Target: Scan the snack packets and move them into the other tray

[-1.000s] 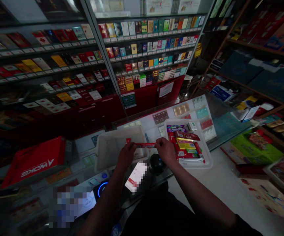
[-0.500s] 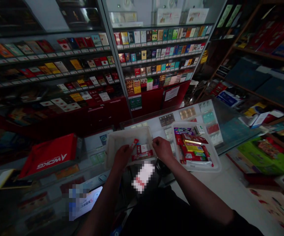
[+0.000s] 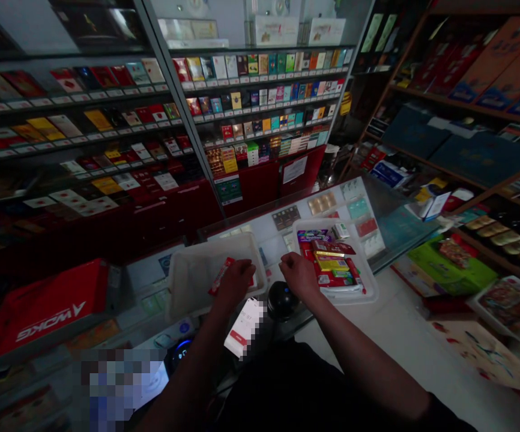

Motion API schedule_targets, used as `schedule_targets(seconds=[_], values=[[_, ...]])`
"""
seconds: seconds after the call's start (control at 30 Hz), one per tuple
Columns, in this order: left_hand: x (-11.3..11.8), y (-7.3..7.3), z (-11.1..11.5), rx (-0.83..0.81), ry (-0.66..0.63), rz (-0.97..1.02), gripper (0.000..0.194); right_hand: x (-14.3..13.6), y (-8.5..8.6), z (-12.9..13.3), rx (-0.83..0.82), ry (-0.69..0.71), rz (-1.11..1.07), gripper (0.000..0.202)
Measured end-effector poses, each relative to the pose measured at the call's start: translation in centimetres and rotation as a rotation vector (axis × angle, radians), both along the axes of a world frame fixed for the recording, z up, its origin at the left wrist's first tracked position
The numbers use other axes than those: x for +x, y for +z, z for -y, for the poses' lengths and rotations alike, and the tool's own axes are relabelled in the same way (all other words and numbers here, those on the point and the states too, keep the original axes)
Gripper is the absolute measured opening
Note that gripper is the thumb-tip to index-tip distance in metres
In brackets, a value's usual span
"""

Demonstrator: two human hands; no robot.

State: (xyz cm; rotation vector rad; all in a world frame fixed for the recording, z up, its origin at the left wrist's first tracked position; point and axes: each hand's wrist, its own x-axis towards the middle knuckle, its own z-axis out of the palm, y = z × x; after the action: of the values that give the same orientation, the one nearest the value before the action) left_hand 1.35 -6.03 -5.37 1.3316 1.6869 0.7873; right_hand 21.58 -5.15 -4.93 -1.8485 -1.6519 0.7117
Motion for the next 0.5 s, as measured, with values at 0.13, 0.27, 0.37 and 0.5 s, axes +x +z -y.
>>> schedule_targets(seconds=[0.13,0.27,0.37,0.5], values=[[3.8,0.9,-0.8,-0.006,-0.057,0.008,0.032,3.0,-0.7,0.2,0.002,-0.041,0.011,0.017],[7.7,1.3,-1.6,-0.015,-0.129,0.016,0.03,6.2,-1.1,0.3,-0.005,-0.099,0.051,0.018],[10.6,1.3,-2.2,0.034,-0.218,0.024,0.031,9.1,-1.6,0.3,-0.013,-0.15,0.048,0.018],[14.6,0.9,-3.2,0.064,-0.358,-0.001,0.024,13.2,-2.5,0.2,-0.041,-0.267,0.136,0.026]])
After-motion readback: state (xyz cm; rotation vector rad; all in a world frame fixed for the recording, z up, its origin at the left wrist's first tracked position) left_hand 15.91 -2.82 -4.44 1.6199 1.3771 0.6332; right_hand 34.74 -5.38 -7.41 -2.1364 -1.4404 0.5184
